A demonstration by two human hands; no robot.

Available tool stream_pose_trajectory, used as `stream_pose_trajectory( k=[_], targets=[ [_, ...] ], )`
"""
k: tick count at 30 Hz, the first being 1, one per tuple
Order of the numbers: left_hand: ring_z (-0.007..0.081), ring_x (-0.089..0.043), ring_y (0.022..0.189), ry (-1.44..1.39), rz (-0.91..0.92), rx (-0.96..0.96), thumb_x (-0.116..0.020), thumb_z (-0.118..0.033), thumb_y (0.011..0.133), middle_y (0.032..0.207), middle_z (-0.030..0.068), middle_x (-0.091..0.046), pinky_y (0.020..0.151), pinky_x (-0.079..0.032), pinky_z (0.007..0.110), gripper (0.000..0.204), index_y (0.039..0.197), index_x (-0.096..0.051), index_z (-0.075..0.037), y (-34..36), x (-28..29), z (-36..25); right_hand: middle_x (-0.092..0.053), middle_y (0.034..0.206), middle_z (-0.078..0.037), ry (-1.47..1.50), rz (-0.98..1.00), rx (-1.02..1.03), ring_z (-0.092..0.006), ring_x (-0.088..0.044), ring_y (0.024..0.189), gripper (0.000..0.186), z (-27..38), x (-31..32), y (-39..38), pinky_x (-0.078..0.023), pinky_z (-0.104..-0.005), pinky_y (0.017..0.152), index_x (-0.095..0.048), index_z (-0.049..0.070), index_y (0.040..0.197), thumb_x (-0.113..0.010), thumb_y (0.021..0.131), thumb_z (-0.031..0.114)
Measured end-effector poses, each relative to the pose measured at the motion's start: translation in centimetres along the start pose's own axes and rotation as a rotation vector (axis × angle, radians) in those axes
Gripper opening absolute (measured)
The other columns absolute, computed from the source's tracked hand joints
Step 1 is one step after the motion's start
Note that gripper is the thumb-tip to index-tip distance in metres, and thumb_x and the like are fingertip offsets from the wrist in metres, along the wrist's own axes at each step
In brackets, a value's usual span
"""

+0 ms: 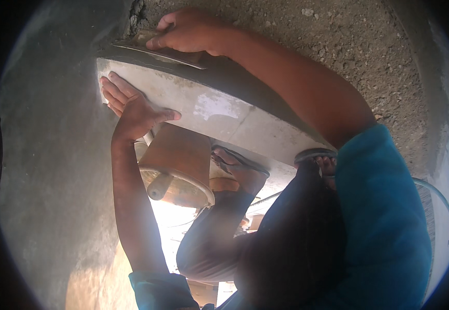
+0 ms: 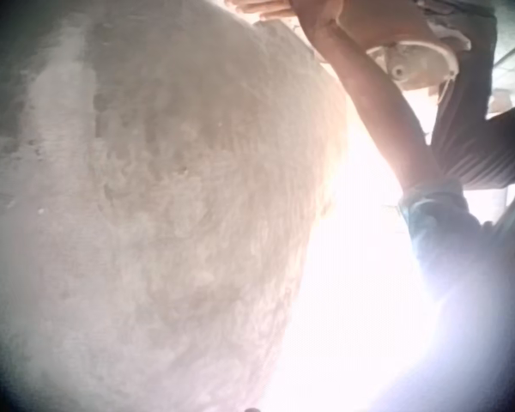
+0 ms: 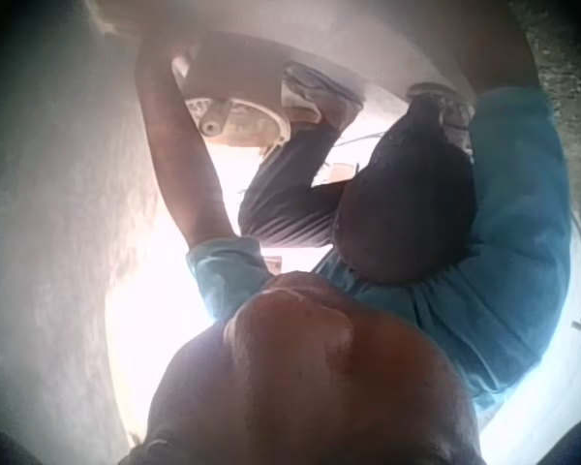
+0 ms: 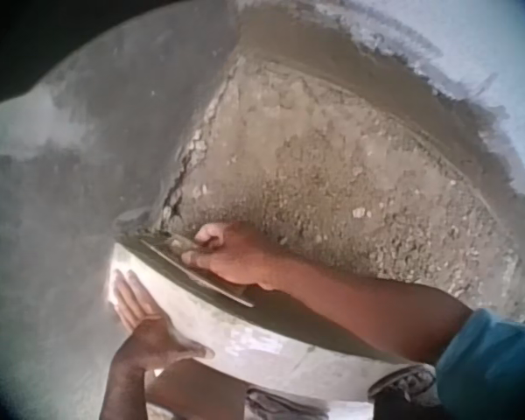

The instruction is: The person scoops cement from a bucket using a trowel and applies it to a wall, smoothing the surface with a flat tool. The person sits on the floor during the task and repeatedly transfers cement to the wall.

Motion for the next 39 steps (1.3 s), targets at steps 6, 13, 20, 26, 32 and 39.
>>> stream_pose_trajectory(
  k=[6,13,20,26,32,39],
  targets=[
    [0.0487,0.032,0.145,-0.069,0.098,-0.001,-0.099,-0.041,0.050,0.152,0.0404,0.031,0.119,0.010,0.056,0.170,0.145,0.032,0.010,-0.1,-0.1,0.1,-0.070,0.109,-0.010,0.202,0.143,0.064,-0.0223,-0.062,0.104,0.053,3.2,-0.8,-1.0,-0.048,-0.0359,0.090,-0.071,0.007,0.115,-0.079,0.082,0.048],
    [0.0465,0.032,0.145,-0.011,0.012,0.000,-0.099,-0.041,0.048,0.153,0.0388,0.031,0.119,0.011,0.055,0.171,0.145,0.032,0.010,0.0,0.1,-0.5,-0.072,0.102,-0.012,0.126,-0.008,-0.067,-0.0217,-0.065,0.094,0.039,-1.3,1.4,4.3,-0.051,-0.0390,0.082,-0.068,0.003,0.120,-0.069,0.094,0.032],
    [0.0467,0.031,0.146,0.003,0.004,0.004,-0.099,-0.040,0.048,0.154,0.0384,0.030,0.120,0.010,0.054,0.171,0.145,0.032,0.009,-0.3,0.4,-0.4,-0.072,0.107,-0.015,0.009,-0.024,-0.050,-0.0250,-0.066,0.099,0.040,-0.9,0.3,5.8,-0.050,-0.0406,0.087,-0.070,0.005,0.119,-0.068,0.094,0.036],
    [0.0473,0.030,0.146,0.016,0.005,0.013,-0.100,-0.041,0.048,0.154,0.0385,0.030,0.120,0.010,0.055,0.171,0.145,0.032,0.010,-0.1,0.3,-0.4,-0.073,0.110,-0.015,0.022,0.024,-0.026,-0.0260,-0.068,0.098,0.040,0.7,-0.4,4.9,-0.052,-0.0383,0.085,-0.069,0.002,0.119,-0.069,0.094,0.034],
    [0.0476,0.029,0.146,-0.016,0.032,0.016,-0.099,-0.041,0.049,0.154,0.0388,0.030,0.120,0.009,0.056,0.171,0.145,0.032,0.009,-0.3,0.3,-0.4,-0.074,0.109,-0.017,-0.066,-0.028,0.031,-0.0260,-0.071,0.096,0.041,3.1,-0.5,3.0,-0.053,-0.0372,0.083,-0.069,0.002,0.118,-0.072,0.091,0.032],
    [0.0478,0.030,0.146,-0.075,0.103,0.002,-0.099,-0.041,0.050,0.154,0.0388,0.031,0.120,0.010,0.055,0.171,0.144,0.033,0.009,-0.1,0.3,-0.7,-0.075,0.103,-0.016,-0.036,0.019,0.094,-0.0244,-0.072,0.091,0.040,6.0,-0.3,1.0,-0.054,-0.0357,0.079,-0.070,0.003,0.115,-0.074,0.089,0.033]
  ],
)
Point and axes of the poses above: each hand's wrist, its own y-axis towards the middle knuckle, its own x-axis out of the back of the hand, z = x × y, the point moved 5 cm from there along y, towards the middle knuckle
